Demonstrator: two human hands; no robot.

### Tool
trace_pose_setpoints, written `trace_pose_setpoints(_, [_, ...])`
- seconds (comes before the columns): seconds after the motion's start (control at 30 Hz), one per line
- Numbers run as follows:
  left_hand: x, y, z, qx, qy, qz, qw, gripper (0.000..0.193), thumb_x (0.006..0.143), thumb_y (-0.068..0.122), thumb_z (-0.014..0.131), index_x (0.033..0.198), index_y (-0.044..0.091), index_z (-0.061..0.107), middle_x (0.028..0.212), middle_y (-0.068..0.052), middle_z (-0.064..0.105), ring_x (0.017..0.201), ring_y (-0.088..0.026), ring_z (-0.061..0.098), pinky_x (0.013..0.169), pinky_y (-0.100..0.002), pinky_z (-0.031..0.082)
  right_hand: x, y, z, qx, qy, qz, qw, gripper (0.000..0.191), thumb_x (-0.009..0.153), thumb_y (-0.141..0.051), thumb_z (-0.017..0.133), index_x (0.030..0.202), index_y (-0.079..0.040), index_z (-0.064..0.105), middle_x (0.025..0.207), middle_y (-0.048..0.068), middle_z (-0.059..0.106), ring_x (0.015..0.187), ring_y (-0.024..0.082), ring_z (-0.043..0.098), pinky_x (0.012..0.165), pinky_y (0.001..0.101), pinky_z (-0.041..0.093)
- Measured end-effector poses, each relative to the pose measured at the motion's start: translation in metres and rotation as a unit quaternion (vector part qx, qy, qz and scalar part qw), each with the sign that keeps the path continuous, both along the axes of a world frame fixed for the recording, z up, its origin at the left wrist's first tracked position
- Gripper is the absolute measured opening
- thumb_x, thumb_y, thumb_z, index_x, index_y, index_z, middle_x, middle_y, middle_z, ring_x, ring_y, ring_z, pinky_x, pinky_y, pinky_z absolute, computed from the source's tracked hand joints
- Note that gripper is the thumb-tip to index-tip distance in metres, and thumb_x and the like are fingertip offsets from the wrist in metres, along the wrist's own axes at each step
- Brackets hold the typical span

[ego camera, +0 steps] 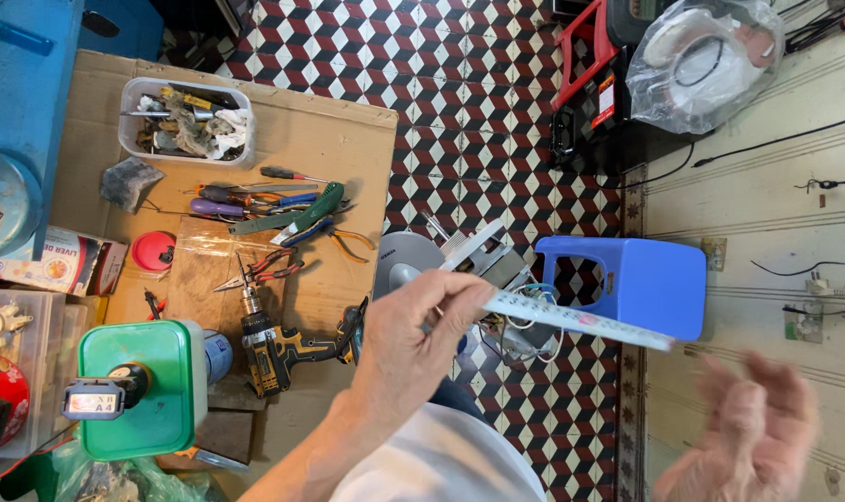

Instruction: The person measures a component of a disassembled fan with a ruler, then inserts a small white plastic piece into the fan's internal mechanism. They use a flashlight to inspect the interior and manipulate wires with tweezers. The task involves careful handling of small parts and tools.

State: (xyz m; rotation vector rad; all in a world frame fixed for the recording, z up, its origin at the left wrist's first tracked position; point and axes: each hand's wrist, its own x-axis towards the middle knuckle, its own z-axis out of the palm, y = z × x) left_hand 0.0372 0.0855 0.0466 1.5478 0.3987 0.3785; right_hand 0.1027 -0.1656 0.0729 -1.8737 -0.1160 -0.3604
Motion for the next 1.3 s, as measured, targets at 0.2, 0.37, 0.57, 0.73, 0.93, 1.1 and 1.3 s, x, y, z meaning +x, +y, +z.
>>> trace_pose_setpoints(0.2, [0.023, 0.010, 0.004, 0.045, -0.134, -0.063, 0.988, 0.011, 0.103, 0.014, 0.069, 0.108, 0.005, 0.072, 0.091, -0.002, 0.073, 0.075, -0.006, 0.063, 0.065, -0.022, 0.052, -0.001, 0.026, 0.026, -0.491, -0.137, 0.152, 0.847, 0.040, 0.094, -0.021, 0.063, 0.128, 0.000, 0.065, 0.122, 0.023, 0.068, 0.112, 0.037, 0.068, 0.088, 0.0432, 0.056])
trace_pose_setpoints(0.37, [0.026, 0.007, -0.003, 0.063, -0.049, 0.010, 0.997, 0.022, 0.099, 0.012, 0.070, 0.121, 0.008, 0.072, 0.097, -0.006, 0.072, 0.071, -0.013, 0.063, 0.065, -0.025, 0.053, 0.015, 0.050, 0.024, -0.405, 0.093, 0.095, 0.905, 0.025, 0.098, -0.023, 0.068, 0.118, -0.010, 0.075, 0.092, 0.006, 0.077, 0.078, 0.017, 0.074, 0.069, 0.0341, 0.057])
trace_pose_setpoints(0.57, [0.007, -0.002, -0.026, 0.284, -0.098, 0.105, 0.948, 0.040, 0.092, 0.011, 0.076, 0.129, 0.005, 0.062, 0.131, -0.011, 0.062, 0.123, -0.030, 0.057, 0.104, -0.041, 0.047, 0.028, 0.060, 0.018, -0.424, 0.111, 0.091, 0.894, 0.026, 0.097, -0.020, 0.069, 0.120, -0.010, 0.075, 0.095, 0.010, 0.077, 0.076, 0.022, 0.072, 0.068, 0.0353, 0.055])
trace_pose_setpoints(0.73, [0.002, -0.009, -0.045, 0.310, -0.083, 0.104, 0.941, 0.045, 0.089, 0.013, 0.078, 0.130, 0.006, 0.062, 0.135, -0.009, 0.061, 0.125, -0.030, 0.056, 0.103, -0.043, 0.043, 0.030, 0.063, 0.012, -0.428, 0.117, 0.093, 0.891, 0.025, 0.095, -0.020, 0.070, 0.118, -0.011, 0.076, 0.099, 0.010, 0.077, 0.078, 0.024, 0.073, 0.068, 0.0365, 0.055])
trace_pose_setpoints(0.93, [0.001, -0.006, -0.056, 0.310, -0.079, 0.115, 0.941, 0.043, 0.092, 0.006, 0.076, 0.133, 0.008, 0.064, 0.131, -0.006, 0.065, 0.118, -0.027, 0.061, 0.097, -0.039, 0.046, 0.033, 0.066, 0.007, -0.432, 0.099, 0.105, 0.890, 0.024, 0.096, -0.018, 0.070, 0.118, -0.009, 0.076, 0.101, 0.010, 0.077, 0.077, 0.023, 0.071, 0.069, 0.0352, 0.055])
trace_pose_setpoints(1.1, [0.002, -0.004, -0.059, 0.289, -0.096, 0.121, 0.945, 0.040, 0.094, 0.001, 0.074, 0.133, 0.007, 0.065, 0.128, -0.006, 0.066, 0.113, -0.027, 0.061, 0.097, -0.038, 0.049, 0.037, 0.065, 0.006, -0.434, 0.171, 0.082, 0.881, 0.025, 0.095, -0.018, 0.070, 0.118, -0.013, 0.077, 0.089, 0.006, 0.078, 0.065, 0.017, 0.068, 0.056, 0.0335, 0.052])
trace_pose_setpoints(1.3, [0.003, -0.004, -0.059, 0.283, -0.095, 0.125, 0.946, 0.040, 0.093, 0.000, 0.074, 0.132, 0.006, 0.066, 0.127, -0.007, 0.066, 0.113, -0.027, 0.062, 0.097, -0.038, 0.049, 0.047, 0.060, 0.005, -0.393, 0.154, 0.108, 0.900, 0.025, 0.094, -0.016, 0.072, 0.117, -0.010, 0.078, 0.083, 0.005, 0.077, 0.067, 0.010, 0.065, 0.058, 0.0277, 0.051])
